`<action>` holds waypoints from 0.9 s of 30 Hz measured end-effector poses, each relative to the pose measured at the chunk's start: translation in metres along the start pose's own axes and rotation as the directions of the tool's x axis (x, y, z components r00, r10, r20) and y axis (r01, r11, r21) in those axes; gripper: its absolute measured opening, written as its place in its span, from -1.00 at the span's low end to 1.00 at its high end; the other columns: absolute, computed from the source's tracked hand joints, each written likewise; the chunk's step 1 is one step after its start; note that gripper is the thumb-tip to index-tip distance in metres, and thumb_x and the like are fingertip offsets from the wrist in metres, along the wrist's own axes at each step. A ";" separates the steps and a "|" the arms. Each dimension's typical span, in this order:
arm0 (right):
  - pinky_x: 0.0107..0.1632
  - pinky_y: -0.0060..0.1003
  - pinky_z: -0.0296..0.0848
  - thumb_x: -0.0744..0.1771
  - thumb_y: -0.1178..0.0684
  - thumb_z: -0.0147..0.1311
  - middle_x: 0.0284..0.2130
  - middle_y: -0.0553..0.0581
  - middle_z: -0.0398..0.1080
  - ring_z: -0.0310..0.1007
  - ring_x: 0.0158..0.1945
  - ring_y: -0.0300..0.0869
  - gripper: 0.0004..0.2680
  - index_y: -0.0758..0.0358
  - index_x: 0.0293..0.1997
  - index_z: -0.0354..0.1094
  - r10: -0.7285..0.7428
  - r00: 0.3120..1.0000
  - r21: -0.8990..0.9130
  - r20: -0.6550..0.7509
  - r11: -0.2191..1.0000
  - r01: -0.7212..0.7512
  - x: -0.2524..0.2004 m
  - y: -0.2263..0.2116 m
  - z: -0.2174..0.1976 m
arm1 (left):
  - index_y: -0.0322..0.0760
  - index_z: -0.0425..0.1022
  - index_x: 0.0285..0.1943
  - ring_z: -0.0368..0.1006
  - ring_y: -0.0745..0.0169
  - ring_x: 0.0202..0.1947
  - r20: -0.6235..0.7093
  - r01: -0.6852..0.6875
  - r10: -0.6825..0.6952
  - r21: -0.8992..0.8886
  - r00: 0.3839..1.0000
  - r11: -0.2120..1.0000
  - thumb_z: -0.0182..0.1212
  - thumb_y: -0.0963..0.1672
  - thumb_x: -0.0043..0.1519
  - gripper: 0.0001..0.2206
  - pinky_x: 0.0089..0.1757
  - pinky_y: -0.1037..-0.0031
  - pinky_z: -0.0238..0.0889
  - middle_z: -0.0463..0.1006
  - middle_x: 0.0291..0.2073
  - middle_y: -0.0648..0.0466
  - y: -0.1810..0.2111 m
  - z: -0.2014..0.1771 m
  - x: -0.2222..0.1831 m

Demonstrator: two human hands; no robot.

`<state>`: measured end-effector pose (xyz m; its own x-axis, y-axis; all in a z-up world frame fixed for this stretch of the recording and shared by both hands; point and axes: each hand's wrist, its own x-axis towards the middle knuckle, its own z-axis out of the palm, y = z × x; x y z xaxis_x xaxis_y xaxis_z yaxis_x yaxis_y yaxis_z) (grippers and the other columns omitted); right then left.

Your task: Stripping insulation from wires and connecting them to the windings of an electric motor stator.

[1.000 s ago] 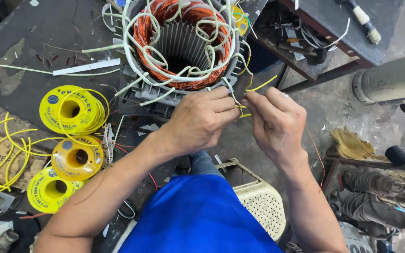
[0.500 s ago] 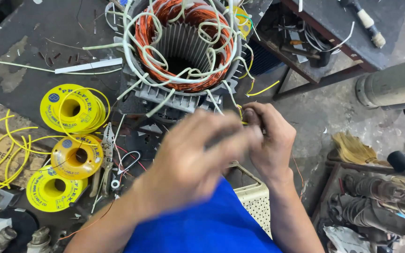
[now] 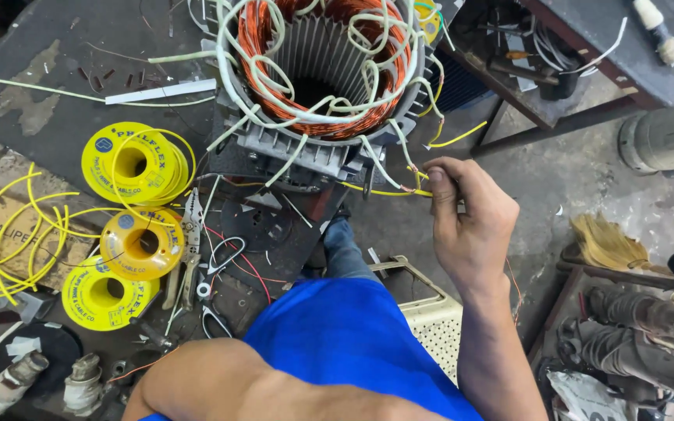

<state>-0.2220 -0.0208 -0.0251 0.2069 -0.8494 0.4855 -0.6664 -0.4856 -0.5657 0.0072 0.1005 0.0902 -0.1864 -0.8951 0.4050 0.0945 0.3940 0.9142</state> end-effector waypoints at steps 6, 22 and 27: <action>-0.33 -0.21 0.46 0.50 0.23 0.10 -0.54 0.12 0.42 0.49 -0.51 -0.05 -0.91 0.32 -0.03 0.56 0.031 0.999 0.013 -0.010 0.999 -0.031 -0.011 -0.004 0.002 | -0.12 0.68 -0.11 0.67 0.05 -0.27 -0.152 0.144 -0.145 -0.021 0.978 0.989 0.27 -0.15 0.37 -0.92 -0.16 0.34 0.52 0.71 -0.27 0.08 -0.092 0.016 0.019; -0.34 -0.19 0.60 0.49 0.23 0.01 -0.46 0.23 0.53 0.65 -0.41 -0.04 -0.86 0.42 -0.11 0.53 0.186 0.980 0.167 -0.069 0.971 -0.172 -0.038 -0.031 0.029 | -0.29 0.73 -0.06 0.62 0.19 -0.13 -0.465 0.202 -0.297 -0.243 0.834 0.949 0.33 -0.15 0.40 -0.89 -0.07 0.36 0.49 0.70 -0.20 -0.04 -0.201 0.067 0.003; 0.07 -0.08 0.50 0.47 0.22 0.08 -0.08 0.35 0.48 0.57 -0.03 0.09 -0.88 0.46 -0.17 0.48 0.191 0.982 0.151 -0.002 0.970 -0.188 -0.049 -0.038 0.014 | -0.35 0.69 -0.10 0.59 0.17 -0.09 -0.479 0.171 -0.281 -0.260 0.832 0.950 0.29 -0.16 0.43 -0.87 0.01 0.33 0.45 0.67 -0.22 -0.06 -0.194 0.059 0.002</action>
<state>-0.1968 0.0361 -0.0369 0.0742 -0.9260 0.3703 -0.5772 -0.3427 -0.7413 -0.0695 0.0349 -0.0863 0.2863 -0.9552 0.0747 0.3122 0.1667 0.9353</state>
